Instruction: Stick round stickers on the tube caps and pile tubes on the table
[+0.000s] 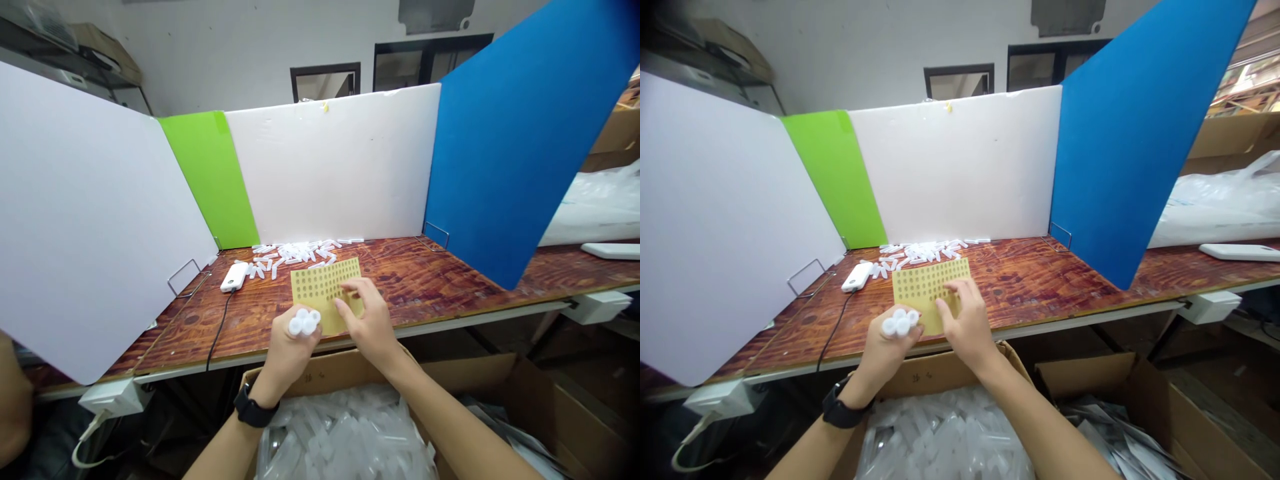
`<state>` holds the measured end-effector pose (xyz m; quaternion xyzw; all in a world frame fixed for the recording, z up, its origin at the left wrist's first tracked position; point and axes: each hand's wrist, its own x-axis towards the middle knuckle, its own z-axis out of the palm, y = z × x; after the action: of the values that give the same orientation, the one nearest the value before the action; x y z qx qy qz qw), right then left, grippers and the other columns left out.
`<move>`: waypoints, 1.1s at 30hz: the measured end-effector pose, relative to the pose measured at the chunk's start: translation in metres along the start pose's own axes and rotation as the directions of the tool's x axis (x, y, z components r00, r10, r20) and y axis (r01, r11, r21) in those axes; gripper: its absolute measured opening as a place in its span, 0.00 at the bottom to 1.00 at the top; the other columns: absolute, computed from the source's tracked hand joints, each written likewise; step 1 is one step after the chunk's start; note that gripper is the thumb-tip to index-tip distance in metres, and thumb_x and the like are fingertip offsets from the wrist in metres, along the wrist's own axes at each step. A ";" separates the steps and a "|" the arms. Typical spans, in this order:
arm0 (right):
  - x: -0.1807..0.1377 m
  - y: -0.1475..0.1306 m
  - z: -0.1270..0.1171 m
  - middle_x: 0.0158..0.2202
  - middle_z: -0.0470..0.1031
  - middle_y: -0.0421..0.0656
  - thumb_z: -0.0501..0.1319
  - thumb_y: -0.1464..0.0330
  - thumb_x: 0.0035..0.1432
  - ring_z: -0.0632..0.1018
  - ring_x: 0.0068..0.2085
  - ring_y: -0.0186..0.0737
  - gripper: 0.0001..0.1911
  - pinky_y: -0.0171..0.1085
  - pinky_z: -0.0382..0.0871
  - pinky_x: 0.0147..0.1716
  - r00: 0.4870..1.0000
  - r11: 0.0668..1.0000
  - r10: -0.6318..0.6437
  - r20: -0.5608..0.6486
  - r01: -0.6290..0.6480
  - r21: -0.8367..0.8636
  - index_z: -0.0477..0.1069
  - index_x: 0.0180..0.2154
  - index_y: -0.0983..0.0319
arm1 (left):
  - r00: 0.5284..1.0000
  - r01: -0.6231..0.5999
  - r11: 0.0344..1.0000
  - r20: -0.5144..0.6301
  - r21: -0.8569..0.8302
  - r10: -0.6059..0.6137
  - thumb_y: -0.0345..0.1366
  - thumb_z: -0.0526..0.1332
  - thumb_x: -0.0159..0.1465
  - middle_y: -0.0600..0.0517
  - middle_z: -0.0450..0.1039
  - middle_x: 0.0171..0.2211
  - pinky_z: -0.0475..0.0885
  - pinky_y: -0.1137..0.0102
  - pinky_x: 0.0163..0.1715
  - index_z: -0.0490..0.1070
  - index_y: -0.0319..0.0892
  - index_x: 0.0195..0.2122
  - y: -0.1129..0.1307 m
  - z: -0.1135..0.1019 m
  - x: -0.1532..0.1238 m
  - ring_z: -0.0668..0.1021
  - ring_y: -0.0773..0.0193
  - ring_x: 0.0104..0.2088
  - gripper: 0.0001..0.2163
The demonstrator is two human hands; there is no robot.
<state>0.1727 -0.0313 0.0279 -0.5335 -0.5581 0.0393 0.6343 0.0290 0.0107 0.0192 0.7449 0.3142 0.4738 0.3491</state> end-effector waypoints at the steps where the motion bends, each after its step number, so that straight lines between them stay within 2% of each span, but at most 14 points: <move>1: 0.002 0.003 -0.002 0.43 0.67 0.49 0.61 0.67 0.48 0.68 0.46 0.46 0.15 0.46 0.61 0.47 0.997 1.000 0.023 -0.067 -0.023 -0.003 0.66 0.40 0.62 | 1.000 0.021 0.999 -0.005 -0.040 -0.021 0.31 0.61 0.49 0.57 0.64 0.19 0.61 0.76 0.22 0.66 0.38 0.24 0.000 -0.002 0.001 0.65 0.72 0.21 0.04; 3: 0.008 0.010 -0.008 0.47 0.65 0.51 0.64 0.64 0.44 0.68 0.49 0.48 0.26 0.47 0.62 0.47 0.976 0.976 0.188 -0.109 -0.173 0.135 0.62 0.46 0.63 | 0.998 0.055 0.993 0.005 -0.109 -0.055 0.31 0.62 0.47 0.57 0.64 0.20 0.62 0.76 0.22 0.67 0.38 0.25 -0.003 -0.005 0.002 0.65 0.72 0.21 0.06; 5: 0.012 0.017 -0.012 0.45 0.69 0.51 0.64 0.62 0.44 0.72 0.44 0.47 0.27 0.46 0.67 0.42 0.924 0.855 0.378 0.063 -0.375 0.358 0.62 0.46 0.64 | 0.996 0.085 0.984 0.019 -0.159 -0.083 0.32 0.63 0.46 0.56 0.64 0.20 0.63 0.76 0.22 0.68 0.37 0.26 -0.007 -0.007 0.004 0.66 0.71 0.21 0.07; 7: 0.014 0.022 -0.014 0.39 0.74 0.50 0.64 0.62 0.45 0.76 0.38 0.46 0.21 0.45 0.69 0.38 0.863 0.706 0.442 0.243 -0.502 0.499 0.67 0.41 0.65 | 0.993 0.115 0.970 0.006 -0.216 -0.116 0.31 0.64 0.45 0.56 0.66 0.21 0.64 0.75 0.23 0.69 0.37 0.26 -0.011 -0.007 0.006 0.68 0.71 0.22 0.07; 9: 0.014 0.025 -0.012 0.35 0.76 0.48 0.65 0.64 0.44 0.76 0.35 0.46 0.17 0.45 0.70 0.37 0.863 0.644 0.459 0.211 -0.487 0.590 0.69 0.37 0.66 | 0.983 0.160 0.939 -0.034 -0.305 -0.179 0.30 0.64 0.45 0.55 0.68 0.24 0.66 0.74 0.26 0.69 0.37 0.28 -0.012 -0.005 0.007 0.70 0.70 0.25 0.09; 11: 0.013 0.024 -0.008 0.35 0.76 0.46 0.66 0.65 0.43 0.77 0.34 0.45 0.17 0.44 0.70 0.37 0.862 0.610 0.502 0.064 -0.406 0.681 0.69 0.36 0.65 | 0.962 0.222 0.874 -0.047 -0.433 -0.268 0.28 0.65 0.44 0.55 0.71 0.27 0.68 0.73 0.30 0.69 0.39 0.32 -0.008 -0.002 0.006 0.72 0.68 0.28 0.12; 13: 0.011 0.019 -0.002 0.35 0.77 0.46 0.66 0.67 0.42 0.77 0.35 0.46 0.17 0.44 0.71 0.37 0.834 0.545 0.551 0.004 -0.364 0.756 0.69 0.36 0.65 | 0.942 0.290 0.768 0.031 -0.570 -0.333 0.27 0.65 0.42 0.54 0.72 0.31 0.68 0.72 0.35 0.69 0.39 0.32 0.001 0.002 0.004 0.74 0.66 0.33 0.14; 15: 0.007 0.014 0.004 0.36 0.77 0.47 0.66 0.67 0.42 0.77 0.36 0.47 0.17 0.44 0.71 0.37 0.818 0.477 0.574 0.033 -0.367 0.799 0.69 0.36 0.65 | 0.925 0.348 0.654 0.132 -0.672 -0.356 0.26 0.64 0.41 0.53 0.73 0.32 0.69 0.70 0.37 0.69 0.40 0.29 0.012 0.006 0.000 0.74 0.64 0.36 0.12; 17: 0.002 0.008 0.008 0.37 0.76 0.48 0.66 0.67 0.43 0.77 0.37 0.48 0.18 0.44 0.72 0.36 0.827 0.465 0.561 0.042 -0.356 0.811 0.68 0.37 0.65 | 0.903 0.385 0.582 0.163 -0.716 -0.397 0.25 0.64 0.42 0.53 0.73 0.31 0.70 0.69 0.37 0.69 0.40 0.29 0.023 0.009 -0.006 0.75 0.63 0.35 0.12; 20: -0.004 0.002 0.012 0.40 0.75 0.48 0.65 0.66 0.45 0.76 0.39 0.48 0.18 0.44 0.72 0.36 0.846 0.502 0.533 -0.013 -0.304 0.810 0.67 0.39 0.64 | 0.867 0.454 0.544 0.207 -0.706 -0.454 0.25 0.63 0.43 0.51 0.73 0.33 0.69 0.68 0.41 0.70 0.40 0.32 0.034 0.011 -0.014 0.75 0.62 0.38 0.13; 23: -0.008 -0.003 0.013 0.41 0.74 0.48 0.65 0.66 0.45 0.76 0.41 0.48 0.18 0.44 0.72 0.37 0.834 0.501 0.551 -0.015 -0.317 0.805 0.67 0.39 0.64 | 0.892 0.420 0.554 0.215 -0.718 -0.398 0.25 0.63 0.44 0.50 0.73 0.36 0.69 0.66 0.43 0.70 0.40 0.34 0.037 0.010 -0.015 0.74 0.60 0.41 0.14; 27: -0.014 -0.007 0.015 0.42 0.74 0.48 0.64 0.66 0.46 0.76 0.40 0.49 0.17 0.45 0.73 0.36 0.826 0.459 0.532 0.187 -0.467 0.756 0.69 0.39 0.64 | 0.925 0.289 0.620 0.047 -0.730 -0.377 0.27 0.65 0.43 0.54 0.70 0.31 0.71 0.72 0.31 0.68 0.41 0.32 0.028 0.003 -0.008 0.74 0.65 0.33 0.14; 30: -0.018 -0.007 0.018 0.44 0.73 0.47 0.64 0.67 0.47 0.75 0.41 0.48 0.18 0.45 0.71 0.40 0.843 0.475 0.424 0.332 -0.519 0.711 0.68 0.42 0.63 | 0.930 0.305 0.658 0.067 -0.689 -0.361 0.29 0.66 0.43 0.57 0.67 0.27 0.69 0.74 0.27 0.68 0.41 0.33 0.019 -0.005 -0.004 0.72 0.70 0.28 0.15; 33: -0.019 -0.004 0.021 0.46 0.72 0.46 0.63 0.67 0.47 0.74 0.44 0.47 0.20 0.46 0.68 0.44 0.865 0.555 0.349 0.361 -0.501 0.664 0.67 0.44 0.62 | 0.954 0.247 0.705 0.040 -0.665 -0.296 0.30 0.66 0.44 0.58 0.65 0.25 0.69 0.75 0.27 0.68 0.41 0.33 0.016 -0.009 -0.002 0.70 0.72 0.26 0.14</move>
<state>0.1479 -0.0317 0.0139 -0.3427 -0.4037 0.4642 0.7100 0.0220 0.0023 0.0344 0.5008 0.2436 0.5230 0.6452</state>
